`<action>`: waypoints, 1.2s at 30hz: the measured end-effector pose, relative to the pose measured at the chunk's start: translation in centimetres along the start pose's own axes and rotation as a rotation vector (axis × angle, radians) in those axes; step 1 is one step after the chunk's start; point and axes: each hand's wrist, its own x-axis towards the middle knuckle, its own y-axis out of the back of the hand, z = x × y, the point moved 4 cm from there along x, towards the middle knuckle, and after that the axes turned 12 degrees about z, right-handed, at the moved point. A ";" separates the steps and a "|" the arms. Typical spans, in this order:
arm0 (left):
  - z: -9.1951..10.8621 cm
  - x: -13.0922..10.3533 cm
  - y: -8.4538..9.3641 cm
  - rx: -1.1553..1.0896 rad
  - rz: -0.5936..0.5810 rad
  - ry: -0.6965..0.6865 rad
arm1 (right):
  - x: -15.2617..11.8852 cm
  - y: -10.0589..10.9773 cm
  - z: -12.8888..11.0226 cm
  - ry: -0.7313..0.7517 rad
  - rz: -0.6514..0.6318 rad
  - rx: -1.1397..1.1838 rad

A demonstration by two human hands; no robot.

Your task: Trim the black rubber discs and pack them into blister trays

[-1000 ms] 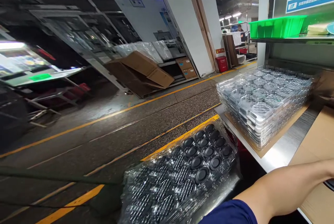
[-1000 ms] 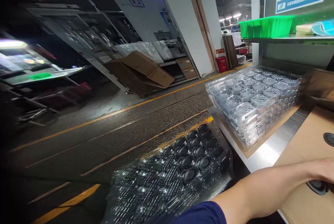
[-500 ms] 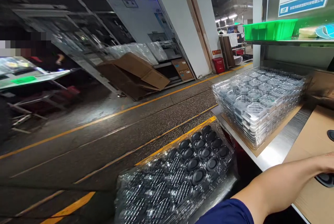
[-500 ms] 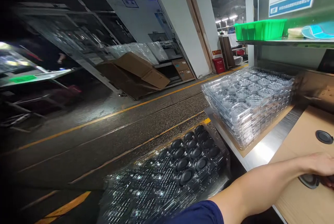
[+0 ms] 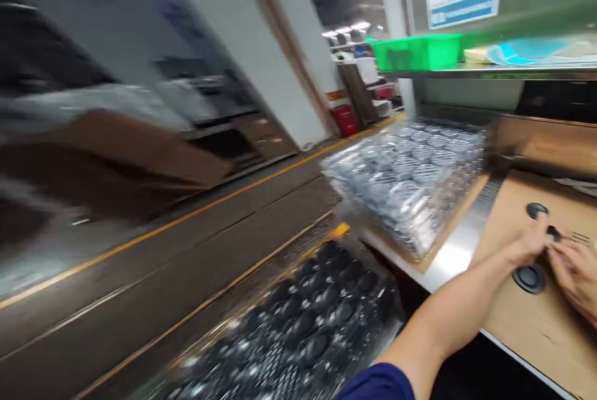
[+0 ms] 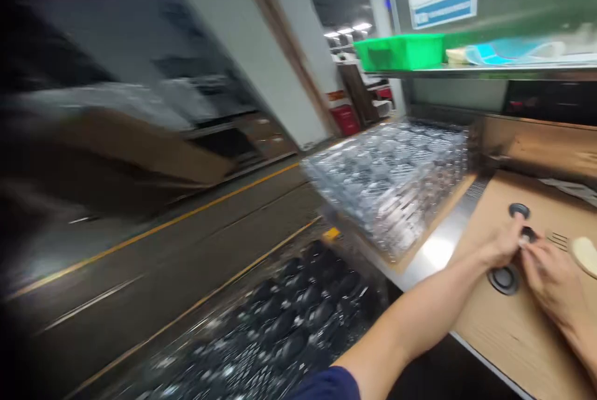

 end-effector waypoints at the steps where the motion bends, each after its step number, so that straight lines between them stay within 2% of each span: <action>1: 0.7 -0.9 0.2 -0.003 0.013 0.015 | 0.2 -0.2 -0.6 -0.001 -0.049 0.039; 2: 1.1 -1.5 0.4 -0.007 0.023 0.049 | 0.5 -0.3 -0.9 -0.026 -0.072 0.046; 3: 1.3 -2.0 0.5 -0.001 0.011 0.100 | 0.8 -0.2 -1.0 -0.064 -0.043 0.007; 6: 1.5 -2.4 0.6 -0.048 -0.010 0.065 | 1.4 -0.1 -1.0 -0.158 0.033 -0.094; 8: 1.3 -2.5 0.5 -0.076 -0.021 0.038 | 1.4 -0.3 -1.4 -0.153 -0.008 -0.030; 11: 0.7 -2.9 0.4 -0.056 -0.048 0.103 | 1.1 -0.1 -1.7 -0.150 -0.078 0.017; 14: 0.6 -3.1 0.4 -0.019 -0.072 0.123 | 1.1 0.3 -0.9 -0.209 -0.048 -0.067; 18: 1.1 -3.3 0.4 -0.031 -0.032 0.079 | 1.3 -0.1 -0.7 -0.187 -0.102 0.066; 22: 1.1 -3.6 0.2 -0.020 -0.044 0.142 | 1.3 -0.1 -0.3 -0.225 -0.069 -0.059; 26: 1.3 -3.7 0.3 -0.033 -0.016 0.118 | 1.1 -0.3 -0.1 -0.190 -0.145 -0.047; 29: 1.2 -3.4 0.3 -0.017 -0.030 0.128 | 1.0 0.0 0.3 -0.203 -0.148 -0.111; 33: 1.4 -3.0 0.5 -0.046 0.020 0.076 | 1.0 -0.2 -0.3 -0.150 -0.211 0.082; 36: 1.1 -3.0 0.5 -0.063 0.013 0.110 | 1.2 -0.3 -0.2 -0.212 -0.149 0.016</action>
